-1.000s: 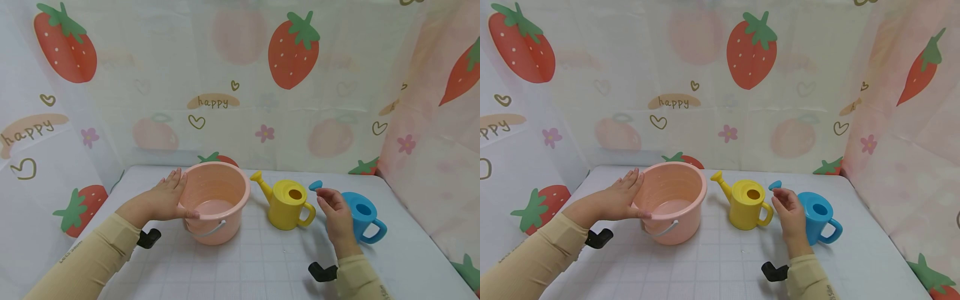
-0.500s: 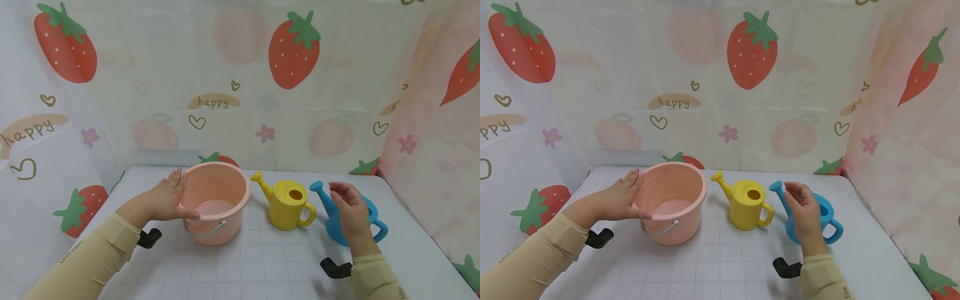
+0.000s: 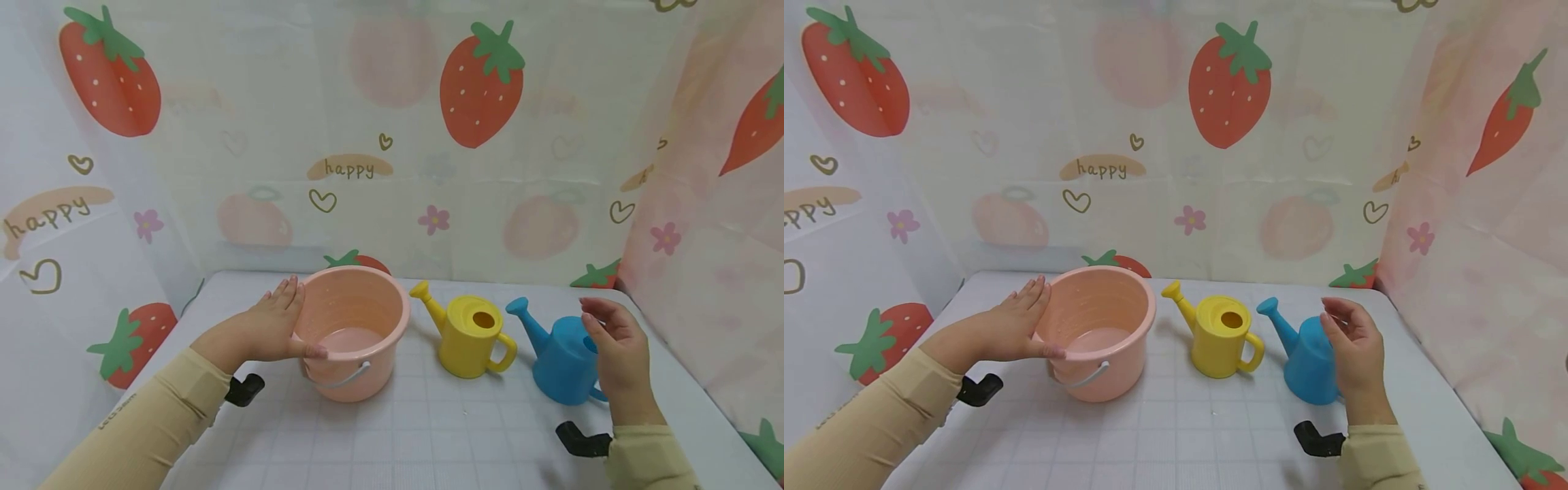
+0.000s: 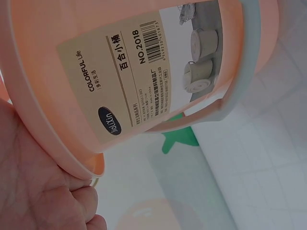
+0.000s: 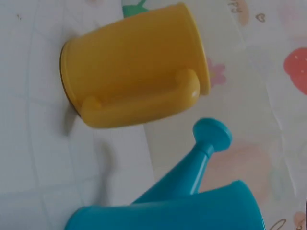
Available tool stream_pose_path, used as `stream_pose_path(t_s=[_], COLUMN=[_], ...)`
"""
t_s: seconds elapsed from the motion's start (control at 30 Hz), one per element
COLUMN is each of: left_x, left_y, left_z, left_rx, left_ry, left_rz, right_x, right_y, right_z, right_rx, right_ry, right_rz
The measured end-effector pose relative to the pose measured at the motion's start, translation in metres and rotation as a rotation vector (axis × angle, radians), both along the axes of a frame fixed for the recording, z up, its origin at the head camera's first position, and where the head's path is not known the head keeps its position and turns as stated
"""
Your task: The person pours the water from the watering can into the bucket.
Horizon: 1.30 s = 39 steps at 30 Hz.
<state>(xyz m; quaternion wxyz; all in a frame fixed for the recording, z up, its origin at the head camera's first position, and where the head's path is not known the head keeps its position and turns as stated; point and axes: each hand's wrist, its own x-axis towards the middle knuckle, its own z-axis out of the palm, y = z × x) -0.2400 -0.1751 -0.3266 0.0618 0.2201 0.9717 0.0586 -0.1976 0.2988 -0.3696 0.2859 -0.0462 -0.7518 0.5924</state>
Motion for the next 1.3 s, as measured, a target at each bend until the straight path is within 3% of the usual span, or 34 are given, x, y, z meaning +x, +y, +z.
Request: stream_pose_path(t_s=[0.33, 0.7, 1.3], left_x=[0.002, 0.004, 0.004], left_y=[0.001, 0.001, 0.002], left_z=[0.002, 0.003, 0.005], left_rx=[-0.002, 0.008, 0.007], left_ry=[0.003, -0.007, -0.008], left_rz=[-0.003, 0.008, 0.005], right_x=[0.008, 0.012, 0.019], right_y=[0.019, 0.034, 0.054], right_z=[-0.002, -0.007, -0.030], right_rx=[0.071, 0.060, 0.034], right_ry=[-0.118, -0.077, -0.167], right_rz=[-0.084, -0.158, -0.261])
